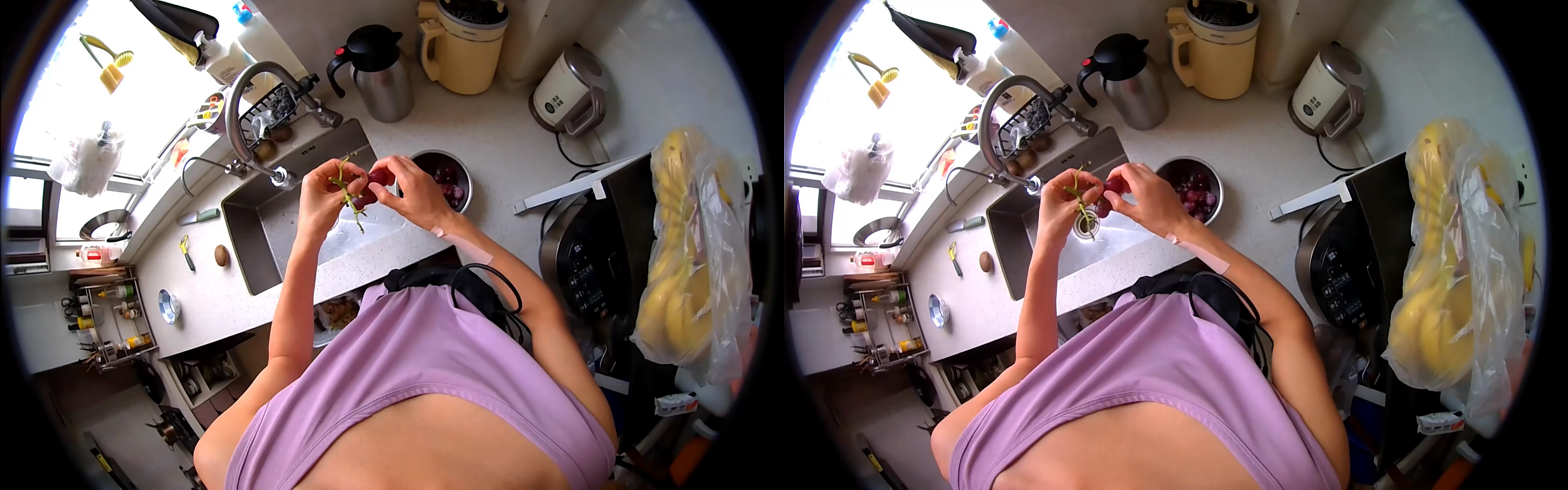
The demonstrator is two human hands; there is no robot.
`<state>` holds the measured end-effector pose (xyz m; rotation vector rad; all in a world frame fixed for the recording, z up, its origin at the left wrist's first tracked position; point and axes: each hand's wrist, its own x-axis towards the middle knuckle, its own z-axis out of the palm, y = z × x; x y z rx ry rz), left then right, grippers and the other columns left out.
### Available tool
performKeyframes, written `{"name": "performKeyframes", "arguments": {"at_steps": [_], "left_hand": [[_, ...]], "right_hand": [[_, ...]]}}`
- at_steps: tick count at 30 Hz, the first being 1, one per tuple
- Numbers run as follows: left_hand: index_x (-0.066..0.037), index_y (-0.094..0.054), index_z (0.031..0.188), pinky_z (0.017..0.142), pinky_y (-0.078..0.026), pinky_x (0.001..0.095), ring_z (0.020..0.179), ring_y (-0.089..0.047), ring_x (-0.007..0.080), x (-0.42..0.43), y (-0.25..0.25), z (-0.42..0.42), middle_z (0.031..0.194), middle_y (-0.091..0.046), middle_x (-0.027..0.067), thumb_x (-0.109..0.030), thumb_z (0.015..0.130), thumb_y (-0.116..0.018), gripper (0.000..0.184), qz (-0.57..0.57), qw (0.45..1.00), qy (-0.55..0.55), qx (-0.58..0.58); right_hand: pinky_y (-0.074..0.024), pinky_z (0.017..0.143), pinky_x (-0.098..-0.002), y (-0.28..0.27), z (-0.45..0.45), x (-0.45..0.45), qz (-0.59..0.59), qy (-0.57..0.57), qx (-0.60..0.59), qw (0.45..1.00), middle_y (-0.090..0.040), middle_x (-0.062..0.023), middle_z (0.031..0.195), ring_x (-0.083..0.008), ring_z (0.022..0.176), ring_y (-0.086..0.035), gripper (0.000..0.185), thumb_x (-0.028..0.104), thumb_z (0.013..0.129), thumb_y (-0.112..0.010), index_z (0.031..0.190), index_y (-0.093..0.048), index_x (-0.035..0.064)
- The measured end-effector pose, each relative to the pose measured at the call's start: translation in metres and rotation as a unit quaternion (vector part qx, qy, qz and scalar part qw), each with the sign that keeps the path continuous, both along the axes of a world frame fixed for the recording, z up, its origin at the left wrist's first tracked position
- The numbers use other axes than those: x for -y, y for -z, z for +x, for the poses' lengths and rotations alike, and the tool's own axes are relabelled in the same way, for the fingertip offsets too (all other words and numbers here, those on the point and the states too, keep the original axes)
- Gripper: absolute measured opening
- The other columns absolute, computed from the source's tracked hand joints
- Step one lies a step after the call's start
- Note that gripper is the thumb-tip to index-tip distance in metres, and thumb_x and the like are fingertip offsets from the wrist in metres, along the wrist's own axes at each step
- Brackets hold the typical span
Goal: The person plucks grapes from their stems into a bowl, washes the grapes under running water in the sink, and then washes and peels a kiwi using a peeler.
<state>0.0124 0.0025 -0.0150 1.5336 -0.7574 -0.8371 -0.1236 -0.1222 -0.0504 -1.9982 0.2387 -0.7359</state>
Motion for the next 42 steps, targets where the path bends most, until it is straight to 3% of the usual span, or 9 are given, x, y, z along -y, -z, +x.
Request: {"name": "performKeyframes", "arguments": {"at_steps": [5, 9, 12, 15, 19, 23, 27, 33, 42], "left_hand": [[-0.001, -0.063, 0.092, 0.063, -0.049, 0.0191, 0.071, -0.061, 0.0062, 0.001, 0.001, -0.004, 0.08, -0.066, 0.0023, -0.005, 0.085, -0.069, 0.01, -0.017, 1.0, 0.013, -0.011], [-0.001, -0.063, 0.093, 0.066, -0.05, 0.021, 0.074, -0.061, 0.0074, -0.003, 0.002, 0.003, 0.083, -0.066, 0.0024, -0.003, 0.086, -0.067, 0.009, -0.028, 1.0, -0.005, -0.003], [-0.002, -0.062, 0.094, 0.064, -0.049, 0.021, 0.073, -0.06, 0.007, -0.006, -0.006, 0.006, 0.083, -0.066, 0.002, -0.003, 0.087, -0.066, 0.008, -0.031, 0.999, -0.02, -0.003], [-0.002, -0.062, 0.094, 0.063, -0.048, 0.0204, 0.072, -0.06, 0.0064, -0.009, -0.004, 0.011, 0.082, -0.065, 0.0011, -0.004, 0.087, -0.066, 0.009, -0.028, 0.999, -0.011, -0.022], [-0.003, -0.061, 0.094, 0.063, -0.047, 0.0209, 0.072, -0.059, 0.0062, -0.009, -0.008, 0.011, 0.08, -0.064, 0.0, -0.006, 0.087, -0.067, 0.01, -0.026, 0.999, -0.02, -0.036], [-0.003, -0.06, 0.095, 0.064, -0.046, 0.0205, 0.074, -0.058, 0.006, -0.007, -0.005, 0.011, 0.081, -0.064, 0.0001, -0.007, 0.087, -0.067, 0.011, -0.052, 0.998, -0.014, -0.038], [-0.005, -0.06, 0.096, 0.068, -0.047, 0.0212, 0.079, -0.06, 0.0081, -0.004, -0.003, 0.009, 0.084, -0.063, 0.0008, -0.008, 0.086, -0.069, 0.014, -0.042, 0.998, 0.002, -0.055], [-0.003, -0.058, 0.1, 0.074, -0.049, 0.0217, 0.084, -0.062, 0.0091, -0.001, -0.009, 0.003, 0.088, -0.065, 0.0028, -0.005, 0.085, -0.07, 0.019, -0.037, 0.999, 0.004, -0.034], [-0.001, -0.052, 0.107, 0.075, -0.055, 0.0292, 0.09, -0.068, 0.0168, 0.007, 0.001, -0.008, 0.093, -0.069, 0.0116, -0.001, 0.085, -0.067, 0.026, -0.018, 0.979, -0.005, 0.203]], "right_hand": [[-0.0489, 0.065, -0.036, 0.009, 0.007, 0.003, 0.006, 0.016, -0.074, 0.997, -0.058, -0.0059, 0.068, -0.0239, 0.067, -0.06, 0.029, 0.033, 0.091, -0.057, 0.089, -0.056, 0.0038], [-0.0224, 0.044, -0.0192, 0.037, 0.011, 0.027, 0.536, -0.139, -0.06, 0.831, -0.039, 0.0055, 0.055, -0.0051, 0.045, -0.032, 0.048, 0.047, 0.098, -0.041, 0.07, -0.051, 0.0084], [-0.0486, 0.057, -0.0359, 0.078, 0.003, 0.047, 0.202, 0.025, -0.172, 0.964, -0.06, -0.0101, 0.062, -0.0239, 0.059, -0.062, 0.053, 0.049, 0.094, -0.047, 0.074, -0.059, 0.001], [-0.0523, 0.073, -0.0437, 0.099, -0.016, 0.046, -0.071, 0.078, -0.353, 0.93, -0.067, -0.0193, 0.077, -0.0346, 0.08, -0.067, 0.051, 0.046, 0.091, -0.052, 0.079, -0.063, -0.0022], [-0.0516, 0.08, -0.0411, 0.134, -0.032, 0.045, -0.245, 0.093, -0.34, 0.903, -0.063, -0.0187, 0.097, -0.0328, 0.092, -0.063, 0.039, 0.036, 0.084, -0.067, 0.097, -0.062, 0.0003], [-0.0506, 0.08, -0.0361, 0.064, -0.013, 0.035, 0.009, 0.026, -0.175, 0.984, -0.062, -0.0106, 0.101, -0.0247, 0.094, -0.062, 0.034, 0.031, 0.085, -0.069, 0.107, -0.061, 0.0077], [-0.0508, 0.075, -0.0311, -0.018, 0.0, 0.019, 0.279, -0.2, -0.088, 0.935, -0.065, -0.0087, 0.105, -0.0159, 0.098, -0.061, 0.034, 0.025, 0.088, -0.067, 0.115, -0.059, 0.0052], [-0.0506, 0.077, -0.0341, -0.027, 0.004, 0.016, -0.036, -0.067, -0.062, 0.995, -0.066, -0.0086, 0.096, -0.024, 0.089, -0.064, 0.033, 0.019, 0.081, -0.071, 0.108, -0.06, 0.0053], [-0.0499, 0.078, -0.0373, -0.025, 0.002, 0.019, -0.115, -0.016, -0.054, 0.992, -0.064, -0.0099, 0.098, -0.0284, 0.09, -0.062, 0.031, 0.018, 0.081, -0.069, 0.108, -0.06, 0.0071]]}}
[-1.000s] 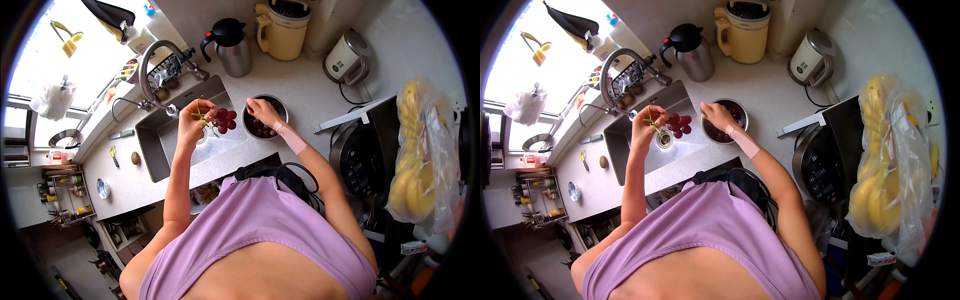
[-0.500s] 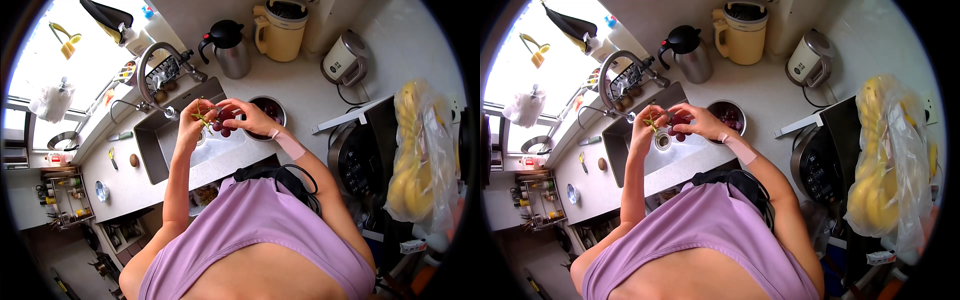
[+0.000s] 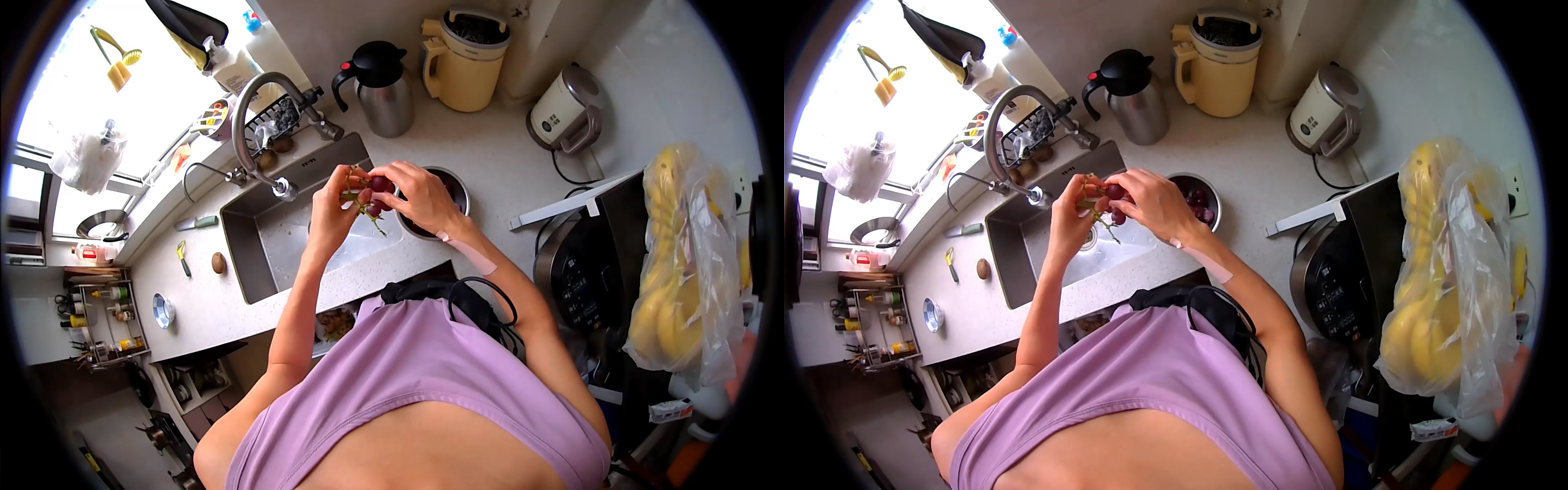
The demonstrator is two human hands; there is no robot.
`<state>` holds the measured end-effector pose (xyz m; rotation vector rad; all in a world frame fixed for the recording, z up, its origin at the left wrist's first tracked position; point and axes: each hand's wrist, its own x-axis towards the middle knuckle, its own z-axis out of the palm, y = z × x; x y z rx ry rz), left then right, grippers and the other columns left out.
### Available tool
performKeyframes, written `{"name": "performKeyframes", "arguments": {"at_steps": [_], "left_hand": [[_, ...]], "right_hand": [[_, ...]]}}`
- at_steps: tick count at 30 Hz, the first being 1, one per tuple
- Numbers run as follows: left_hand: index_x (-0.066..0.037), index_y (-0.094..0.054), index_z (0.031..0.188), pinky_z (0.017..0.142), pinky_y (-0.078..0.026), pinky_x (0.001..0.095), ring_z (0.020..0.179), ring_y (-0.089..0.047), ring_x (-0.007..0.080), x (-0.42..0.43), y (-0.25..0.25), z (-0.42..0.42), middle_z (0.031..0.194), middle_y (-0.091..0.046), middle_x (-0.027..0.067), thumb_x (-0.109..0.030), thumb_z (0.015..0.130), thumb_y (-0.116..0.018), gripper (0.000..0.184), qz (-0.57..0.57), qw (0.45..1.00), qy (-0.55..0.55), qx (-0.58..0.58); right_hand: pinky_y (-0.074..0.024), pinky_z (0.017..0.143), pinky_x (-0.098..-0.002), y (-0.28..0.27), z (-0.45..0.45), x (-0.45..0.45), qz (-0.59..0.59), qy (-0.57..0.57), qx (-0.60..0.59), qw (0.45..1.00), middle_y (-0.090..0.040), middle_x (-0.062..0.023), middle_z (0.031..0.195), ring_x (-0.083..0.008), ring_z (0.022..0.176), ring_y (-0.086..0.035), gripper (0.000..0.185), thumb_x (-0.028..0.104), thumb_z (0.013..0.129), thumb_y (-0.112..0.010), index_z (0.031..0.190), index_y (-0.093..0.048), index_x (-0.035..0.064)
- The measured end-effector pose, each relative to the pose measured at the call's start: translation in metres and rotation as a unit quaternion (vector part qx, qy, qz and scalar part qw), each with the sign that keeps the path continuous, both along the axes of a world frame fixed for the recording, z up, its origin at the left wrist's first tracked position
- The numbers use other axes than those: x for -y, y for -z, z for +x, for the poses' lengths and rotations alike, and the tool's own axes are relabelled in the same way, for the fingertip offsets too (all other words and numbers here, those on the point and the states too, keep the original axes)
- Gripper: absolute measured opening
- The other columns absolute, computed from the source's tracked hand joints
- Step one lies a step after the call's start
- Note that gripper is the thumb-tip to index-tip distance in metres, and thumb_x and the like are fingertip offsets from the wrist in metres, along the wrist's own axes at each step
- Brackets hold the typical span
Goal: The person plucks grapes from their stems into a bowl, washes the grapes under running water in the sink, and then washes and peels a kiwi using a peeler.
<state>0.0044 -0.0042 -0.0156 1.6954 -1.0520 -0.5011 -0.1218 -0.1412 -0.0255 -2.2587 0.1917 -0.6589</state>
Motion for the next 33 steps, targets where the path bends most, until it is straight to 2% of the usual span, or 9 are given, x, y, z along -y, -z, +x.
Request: {"name": "performKeyframes", "arguments": {"at_steps": [8, 17, 20, 22, 26, 28, 31, 32, 33], "left_hand": [[-0.002, -0.051, 0.108, 0.075, -0.054, 0.0286, 0.086, -0.068, 0.017, -0.001, -0.007, -0.003, 0.091, -0.068, 0.0109, 0.005, 0.08, -0.067, 0.033, 0.04, 0.996, -0.004, 0.076], [-0.002, -0.052, 0.108, 0.069, -0.054, 0.0299, 0.08, -0.068, 0.0201, -0.003, -0.006, -0.005, 0.087, -0.067, 0.0118, 0.009, 0.079, -0.064, 0.033, 0.046, 0.995, 0.032, 0.082], [-0.002, -0.052, 0.109, 0.07, -0.054, 0.0304, 0.081, -0.068, 0.0207, -0.004, -0.005, -0.009, 0.088, -0.067, 0.012, 0.01, 0.08, -0.063, 0.032, 0.049, 0.995, 0.044, 0.071], [-0.002, -0.053, 0.109, 0.07, -0.055, 0.0292, 0.083, -0.069, 0.0194, -0.004, -0.004, -0.01, 0.09, -0.068, 0.011, 0.009, 0.08, -0.064, 0.033, 0.048, 0.996, 0.045, 0.066], [-0.002, -0.053, 0.111, 0.071, -0.055, 0.0297, 0.083, -0.069, 0.0205, -0.001, -0.004, -0.014, 0.091, -0.068, 0.011, 0.009, 0.08, -0.063, 0.034, 0.04, 0.994, 0.053, 0.084], [-0.002, -0.054, 0.111, 0.071, -0.054, 0.0298, 0.083, -0.069, 0.0206, -0.001, -0.004, -0.014, 0.091, -0.068, 0.011, 0.009, 0.08, -0.063, 0.034, 0.034, 0.995, 0.058, 0.075], [-0.003, -0.056, 0.111, 0.07, -0.053, 0.0293, 0.08, -0.068, 0.0186, -0.003, -0.003, -0.009, 0.089, -0.067, 0.0105, 0.008, 0.08, -0.064, 0.034, 0.036, 0.99, 0.026, 0.137], [-0.003, -0.057, 0.111, 0.07, -0.052, 0.0291, 0.079, -0.067, 0.0177, -0.004, -0.005, -0.007, 0.087, -0.067, 0.01, 0.008, 0.08, -0.064, 0.034, 0.044, 0.992, 0.016, 0.113], [-0.004, -0.058, 0.112, 0.069, -0.052, 0.0289, 0.078, -0.067, 0.0168, -0.006, -0.006, -0.006, 0.086, -0.067, 0.0096, 0.007, 0.08, -0.065, 0.034, 0.051, 0.995, 0.006, 0.09]], "right_hand": [[-0.049, 0.076, -0.0372, 0.007, 0.002, -0.001, 0.032, -0.005, -0.019, 0.999, -0.063, -0.0096, 0.093, -0.0267, 0.087, -0.061, 0.03, 0.023, 0.083, -0.069, 0.107, -0.06, 0.0068], [-0.0477, 0.075, -0.0405, 0.024, 0.007, 0.001, -0.043, 0.001, -0.078, 0.996, -0.063, -0.014, 0.081, -0.0321, 0.083, -0.061, 0.035, 0.038, 0.089, -0.06, 0.084, -0.059, 0.0033], [-0.048, 0.068, -0.0401, 0.029, 0.007, 0.004, 0.067, -0.028, -0.149, 0.986, -0.063, -0.015, 0.075, -0.0314, 0.076, -0.063, 0.047, 0.046, 0.092, -0.051, 0.08, -0.059, 0.0015], [-0.0466, 0.062, -0.0388, 0.028, 0.005, 0.006, 0.218, -0.079, -0.185, 0.955, -0.061, -0.0139, 0.069, -0.0261, 0.064, -0.062, 0.052, 0.048, 0.095, -0.046, 0.079, -0.057, 0.0], [-0.0423, 0.056, -0.0318, 0.054, 0.009, 0.013, 0.286, -0.099, -0.229, 0.925, -0.053, -0.0068, 0.058, -0.0157, 0.055, -0.053, 0.054, 0.049, 0.097, -0.044, 0.072, -0.054, 0.0014], [-0.0356, 0.051, -0.0262, 0.058, 0.008, 0.014, 0.501, -0.127, -0.188, 0.835, -0.046, 0.0001, 0.054, -0.0098, 0.05, -0.042, 0.057, 0.051, 0.097, -0.042, 0.066, -0.051, 0.0044], [-0.0299, 0.048, -0.0231, 0.07, -0.004, 0.035, 0.529, -0.11, -0.206, 0.816, -0.044, 0.0027, 0.056, -0.0061, 0.05, -0.037, 0.057, 0.053, 0.097, -0.042, 0.064, -0.049, 0.0068], [-0.0393, 0.05, -0.0298, 0.098, -0.003, 0.04, 0.397, -0.04, -0.205, 0.894, -0.052, -0.0034, 0.057, -0.0148, 0.049, -0.048, 0.055, 0.051, 0.095, -0.045, 0.069, -0.055, 0.0036], [-0.0393, 0.05, -0.0298, 0.104, -0.008, 0.041, 0.397, -0.041, -0.205, 0.894, -0.052, -0.0034, 0.057, -0.0148, 0.049, -0.048, 0.055, 0.051, 0.095, -0.045, 0.069, -0.055, 0.0036]]}}
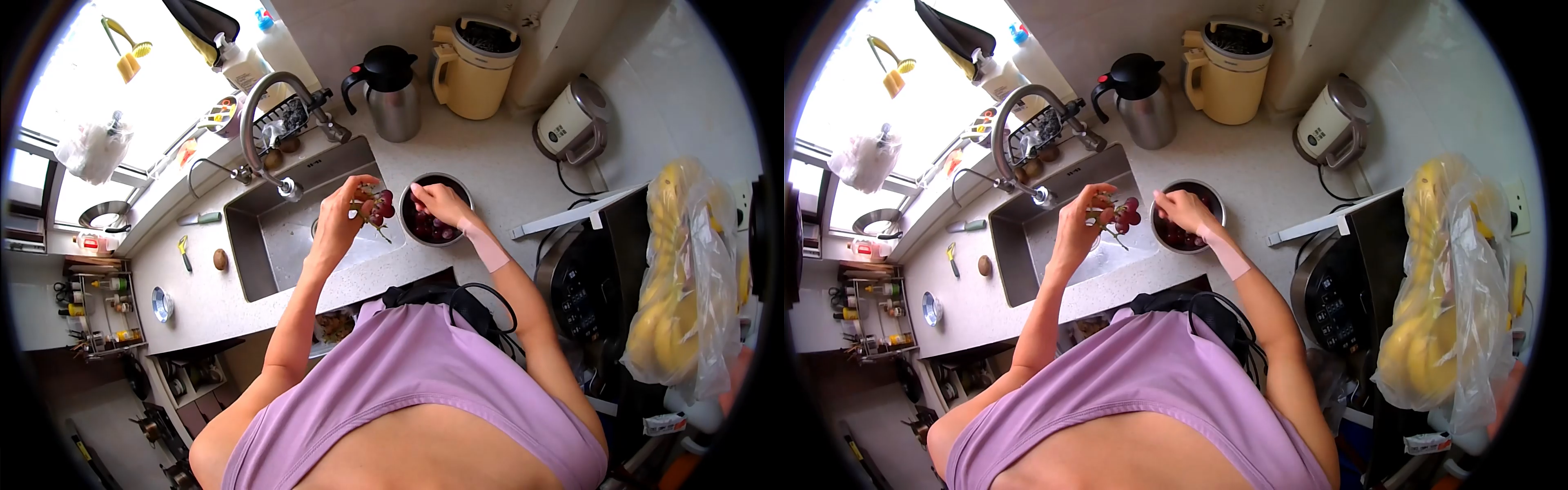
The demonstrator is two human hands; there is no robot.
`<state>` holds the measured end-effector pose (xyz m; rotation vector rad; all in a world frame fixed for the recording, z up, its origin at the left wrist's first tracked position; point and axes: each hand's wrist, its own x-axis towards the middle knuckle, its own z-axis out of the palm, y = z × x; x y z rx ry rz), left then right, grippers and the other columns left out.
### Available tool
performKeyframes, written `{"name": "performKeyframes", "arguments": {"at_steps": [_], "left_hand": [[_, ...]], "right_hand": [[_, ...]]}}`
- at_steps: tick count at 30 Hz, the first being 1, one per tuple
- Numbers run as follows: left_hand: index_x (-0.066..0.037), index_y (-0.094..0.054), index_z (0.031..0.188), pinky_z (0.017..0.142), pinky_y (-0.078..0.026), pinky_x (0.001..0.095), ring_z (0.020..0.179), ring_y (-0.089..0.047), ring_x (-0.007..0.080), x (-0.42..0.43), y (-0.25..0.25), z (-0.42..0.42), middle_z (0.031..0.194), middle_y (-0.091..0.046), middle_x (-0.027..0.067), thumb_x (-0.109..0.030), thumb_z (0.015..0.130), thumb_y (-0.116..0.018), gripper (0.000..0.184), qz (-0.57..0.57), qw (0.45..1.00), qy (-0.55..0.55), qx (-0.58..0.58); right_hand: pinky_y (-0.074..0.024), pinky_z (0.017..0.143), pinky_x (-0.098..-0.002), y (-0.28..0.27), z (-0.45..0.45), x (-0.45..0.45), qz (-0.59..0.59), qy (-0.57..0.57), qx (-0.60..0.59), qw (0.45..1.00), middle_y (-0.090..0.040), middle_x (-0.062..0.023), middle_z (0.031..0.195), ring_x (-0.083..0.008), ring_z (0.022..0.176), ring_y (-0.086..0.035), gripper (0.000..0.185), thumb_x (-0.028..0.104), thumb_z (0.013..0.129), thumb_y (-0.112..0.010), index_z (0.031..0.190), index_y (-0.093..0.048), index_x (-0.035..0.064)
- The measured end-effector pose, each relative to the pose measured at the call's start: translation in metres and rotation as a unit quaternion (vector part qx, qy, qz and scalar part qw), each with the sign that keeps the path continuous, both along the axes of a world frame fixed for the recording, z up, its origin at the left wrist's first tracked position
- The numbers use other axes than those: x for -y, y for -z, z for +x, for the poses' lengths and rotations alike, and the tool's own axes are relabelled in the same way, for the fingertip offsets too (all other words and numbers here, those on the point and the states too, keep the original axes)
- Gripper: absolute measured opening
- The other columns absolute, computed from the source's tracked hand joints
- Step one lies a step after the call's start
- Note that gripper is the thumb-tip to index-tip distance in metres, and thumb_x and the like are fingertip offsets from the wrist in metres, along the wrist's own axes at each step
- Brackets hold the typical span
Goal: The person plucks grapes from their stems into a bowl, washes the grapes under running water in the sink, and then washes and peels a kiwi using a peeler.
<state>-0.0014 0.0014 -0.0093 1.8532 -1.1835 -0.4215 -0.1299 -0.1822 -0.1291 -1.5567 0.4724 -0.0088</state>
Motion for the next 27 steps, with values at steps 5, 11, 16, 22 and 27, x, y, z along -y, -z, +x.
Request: {"name": "performKeyframes", "arguments": {"at_steps": [5, 11, 16, 22, 27], "left_hand": [[-0.004, -0.056, 0.114, 0.072, -0.054, 0.0297, 0.08, -0.067, 0.0171, -0.002, -0.006, 0.005, 0.084, -0.068, 0.0103, 0.008, 0.081, -0.063, 0.036, -0.01, 1.0, -0.016, -0.022], [-0.004, -0.055, 0.117, 0.073, -0.052, 0.024, 0.083, -0.063, 0.0095, -0.004, -0.011, 0.008, 0.086, -0.066, 0.0046, 0.007, 0.08, -0.066, 0.039, -0.002, 0.992, 0.012, -0.122], [-0.005, -0.053, 0.121, 0.071, -0.052, 0.0231, 0.08, -0.062, 0.009, 0.001, -0.012, 0.011, 0.084, -0.064, 0.0045, 0.0, 0.083, -0.069, 0.041, -0.014, 0.966, 0.08, -0.247], [-0.008, -0.052, 0.122, 0.068, -0.05, 0.0219, 0.078, -0.06, 0.0079, 0.003, 0.0, 0.016, 0.084, -0.063, 0.0027, -0.007, 0.083, -0.072, 0.044, -0.046, 0.963, 0.066, -0.258], [-0.008, -0.052, 0.122, 0.07, -0.048, 0.0248, 0.079, -0.059, 0.0086, 0.001, 0.018, 0.018, 0.089, -0.064, 0.0027, -0.014, 0.083, -0.073, 0.045, -0.033, 0.977, -0.022, -0.211]], "right_hand": [[-0.0506, 0.077, -0.0424, 0.05, -0.027, 0.002, -0.508, 0.025, -0.085, 0.857, -0.064, -0.0204, 0.089, -0.0353, 0.089, -0.06, 0.035, 0.033, 0.084, -0.067, 0.085, -0.062, -0.0012], [-0.0472, 0.082, -0.0404, 0.02, -0.021, -0.011, -0.511, 0.078, 0.007, 0.856, -0.058, -0.0144, 0.098, -0.0302, 0.095, -0.055, 0.031, 0.032, 0.087, -0.064, 0.092, -0.063, 0.0021], [-0.0433, 0.094, -0.0333, -0.02, 0.017, -0.03, 0.218, 0.0, 0.079, 0.973, -0.062, -0.0088, 0.114, -0.0212, 0.107, -0.057, 0.065, 0.06, 0.097, -0.03, 0.123, -0.058, 0.0079], [-0.0515, 0.09, -0.0381, -0.029, 0.016, -0.043, 0.427, -0.14, 0.081, 0.89, -0.061, -0.0074, 0.117, -0.0169, 0.106, -0.061, 0.067, 0.062, 0.094, -0.037, 0.131, -0.049, 0.0069], [-0.0556, 0.084, -0.0398, -0.028, 0.014, -0.053, 0.45, -0.044, 0.06, 0.89, -0.063, -0.0118, 0.111, -0.0215, 0.098, -0.064, 0.049, 0.046, 0.097, -0.048, 0.125, -0.052, 0.0061]]}}
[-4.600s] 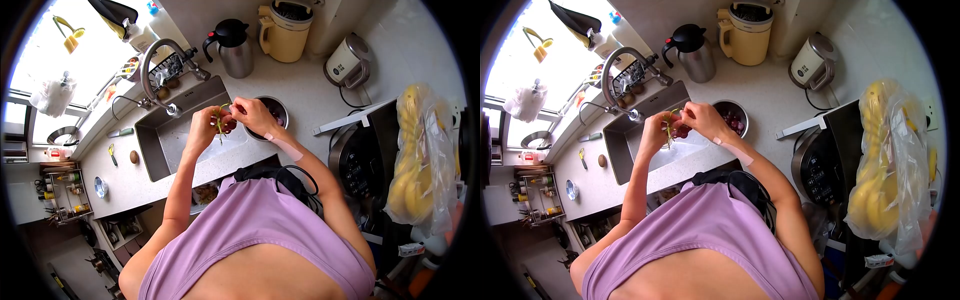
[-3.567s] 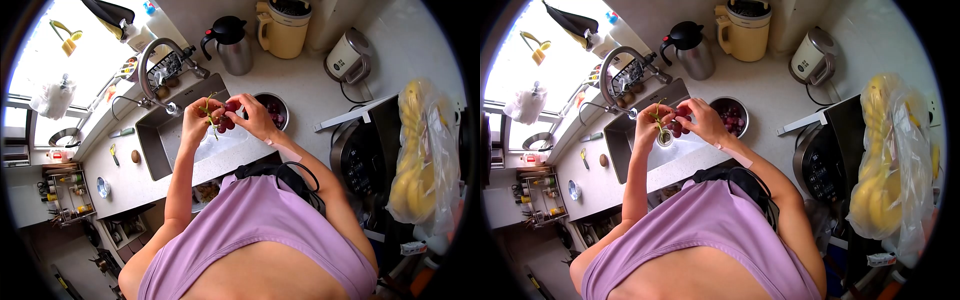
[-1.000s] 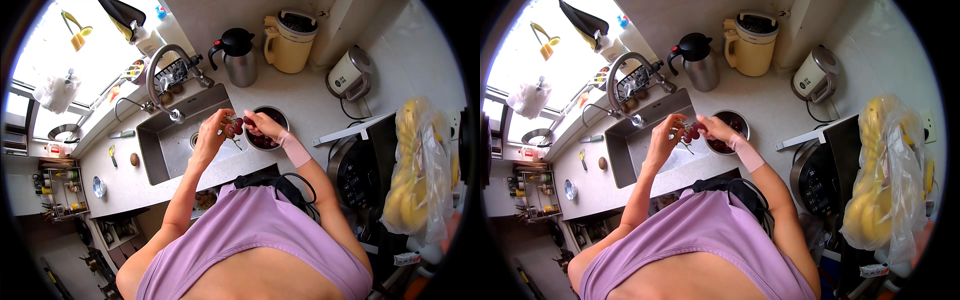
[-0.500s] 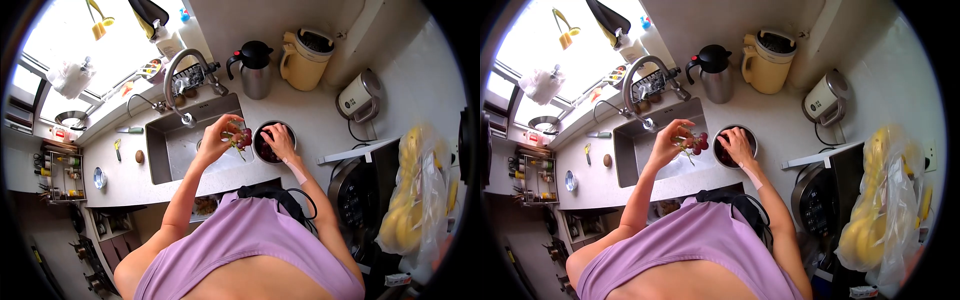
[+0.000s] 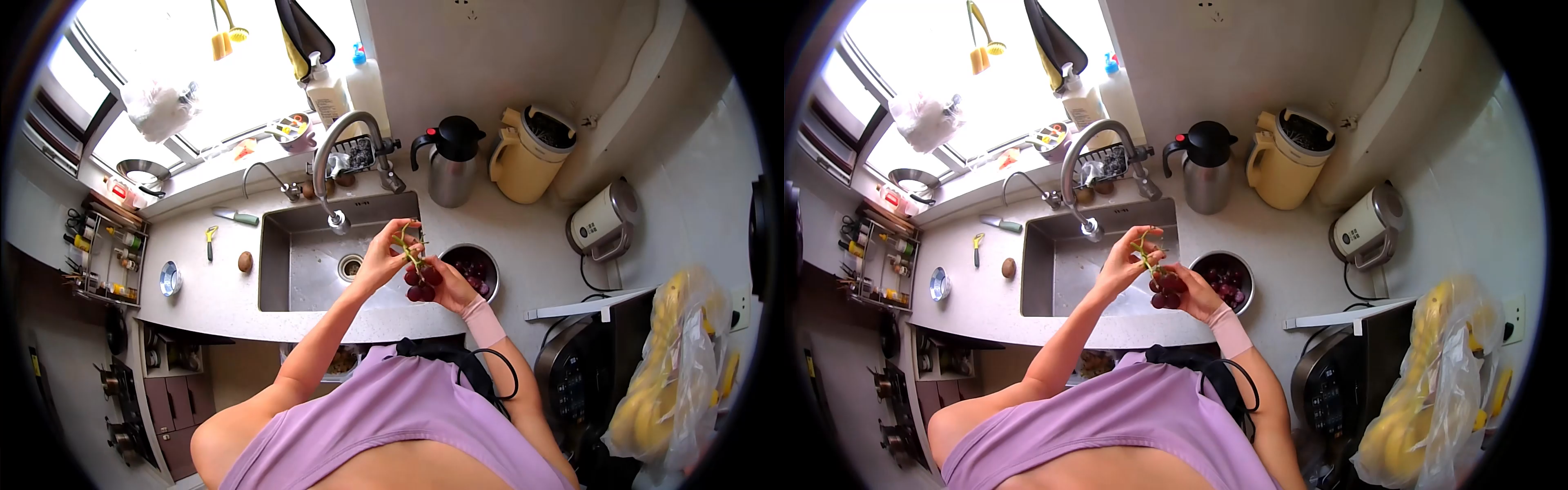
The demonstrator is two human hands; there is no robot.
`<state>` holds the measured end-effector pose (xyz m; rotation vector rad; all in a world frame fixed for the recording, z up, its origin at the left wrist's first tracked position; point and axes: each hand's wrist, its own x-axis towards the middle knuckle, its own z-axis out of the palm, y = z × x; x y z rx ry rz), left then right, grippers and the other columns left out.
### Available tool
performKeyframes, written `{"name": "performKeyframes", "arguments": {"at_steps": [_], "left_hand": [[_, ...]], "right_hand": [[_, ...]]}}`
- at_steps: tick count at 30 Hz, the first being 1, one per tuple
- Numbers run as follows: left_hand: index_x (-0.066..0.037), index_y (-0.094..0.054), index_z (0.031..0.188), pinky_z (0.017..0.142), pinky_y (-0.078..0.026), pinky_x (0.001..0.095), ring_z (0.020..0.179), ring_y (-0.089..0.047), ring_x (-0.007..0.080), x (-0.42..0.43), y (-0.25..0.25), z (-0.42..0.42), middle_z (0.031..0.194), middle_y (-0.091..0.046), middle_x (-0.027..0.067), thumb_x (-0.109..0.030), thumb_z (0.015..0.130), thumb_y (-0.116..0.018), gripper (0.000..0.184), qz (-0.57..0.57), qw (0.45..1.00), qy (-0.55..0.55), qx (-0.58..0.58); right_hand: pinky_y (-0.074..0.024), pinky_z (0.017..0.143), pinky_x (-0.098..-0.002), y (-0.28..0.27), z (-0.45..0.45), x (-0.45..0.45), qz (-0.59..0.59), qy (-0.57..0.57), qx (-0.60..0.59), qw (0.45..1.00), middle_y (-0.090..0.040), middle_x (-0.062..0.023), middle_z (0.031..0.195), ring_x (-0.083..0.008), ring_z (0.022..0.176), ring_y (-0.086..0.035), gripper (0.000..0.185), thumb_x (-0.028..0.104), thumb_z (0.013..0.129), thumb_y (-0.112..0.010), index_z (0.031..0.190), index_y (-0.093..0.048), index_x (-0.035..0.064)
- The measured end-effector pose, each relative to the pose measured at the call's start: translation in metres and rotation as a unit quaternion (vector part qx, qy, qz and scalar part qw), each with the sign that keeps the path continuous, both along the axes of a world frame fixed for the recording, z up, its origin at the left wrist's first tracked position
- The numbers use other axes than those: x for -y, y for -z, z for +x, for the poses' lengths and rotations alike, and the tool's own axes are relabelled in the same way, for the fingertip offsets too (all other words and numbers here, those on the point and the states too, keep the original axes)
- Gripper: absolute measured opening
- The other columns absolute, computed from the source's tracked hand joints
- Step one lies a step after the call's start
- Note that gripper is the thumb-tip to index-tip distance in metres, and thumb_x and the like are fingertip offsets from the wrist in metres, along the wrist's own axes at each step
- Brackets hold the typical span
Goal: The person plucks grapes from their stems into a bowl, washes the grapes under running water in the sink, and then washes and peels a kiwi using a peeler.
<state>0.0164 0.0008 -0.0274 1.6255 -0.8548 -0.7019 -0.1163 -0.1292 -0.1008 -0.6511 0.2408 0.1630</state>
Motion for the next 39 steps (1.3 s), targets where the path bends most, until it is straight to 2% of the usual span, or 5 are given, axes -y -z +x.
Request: {"name": "performKeyframes", "arguments": {"at_steps": [10, 24, 27, 29, 39], "left_hand": [[-0.005, -0.06, 0.119, 0.069, -0.044, 0.0229, 0.087, -0.058, 0.0097, -0.002, 0.031, -0.004, 0.102, -0.066, 0.003, -0.033, 0.091, -0.064, 0.04, 0.072, 0.993, -0.018, -0.089], [-0.004, -0.061, 0.099, 0.071, -0.047, 0.0253, 0.08, -0.06, 0.0092, -0.008, 0.028, -0.006, 0.088, -0.066, 0.0027, -0.02, 0.09, -0.067, 0.02, -0.1, 0.968, -0.041, -0.226], [-0.003, -0.062, 0.096, 0.066, -0.046, 0.0236, 0.074, -0.058, 0.0078, -0.006, 0.024, -0.011, 0.081, -0.065, 0.0013, -0.021, 0.09, -0.067, 0.019, -0.089, 0.978, -0.056, -0.178], [-0.003, -0.063, 0.094, 0.063, -0.046, 0.0224, 0.071, -0.057, 0.0068, -0.006, 0.024, -0.012, 0.078, -0.064, 0.0005, -0.021, 0.09, -0.067, 0.019, -0.092, 0.981, -0.064, -0.157], [-0.001, -0.066, 0.095, 0.05, -0.045, 0.02, 0.061, -0.058, 0.0056, -0.011, 0.024, -0.012, 0.074, -0.065, 0.0013, -0.022, 0.09, -0.066, 0.021, -0.046, 0.984, -0.137, -0.101]], "right_hand": [[-0.0564, 0.078, -0.0344, -0.012, 0.005, -0.009, -0.087, 0.135, -0.026, 0.987, -0.062, -0.005, 0.1, -0.0144, 0.092, -0.062, 0.035, 0.038, 0.099, -0.048, 0.113, -0.055, 0.0075], [-0.0516, 0.084, -0.0304, -0.027, 0.005, 0.0, -0.254, 0.125, 0.035, 0.959, -0.06, -0.0083, 0.109, -0.0151, 0.096, -0.062, 0.041, 0.035, 0.095, -0.058, 0.118, -0.05, 0.0025], [-0.0474, 0.09, -0.0304, -0.038, 0.007, -0.005, -0.354, 0.19, 0.079, 0.912, -0.06, -0.0072, 0.109, -0.0161, 0.099, -0.06, 0.044, 0.034, 0.09, -0.066, 0.118, -0.054, 0.002], [-0.0448, 0.094, -0.0336, -0.04, 0.009, -0.003, -0.552, 0.181, 0.107, 0.807, -0.06, -0.0065, 0.113, -0.0185, 0.103, -0.059, 0.041, 0.03, 0.086, -0.071, 0.114, -0.058, 0.0026], [-0.0475, 0.084, -0.0348, -0.051, 0.012, -0.006, -0.634, 0.196, 0.108, 0.74, -0.063, -0.0103, 0.101, -0.0232, 0.095, -0.063, 0.043, 0.02, 0.078, -0.075, 0.111, -0.054, 0.0049]]}}
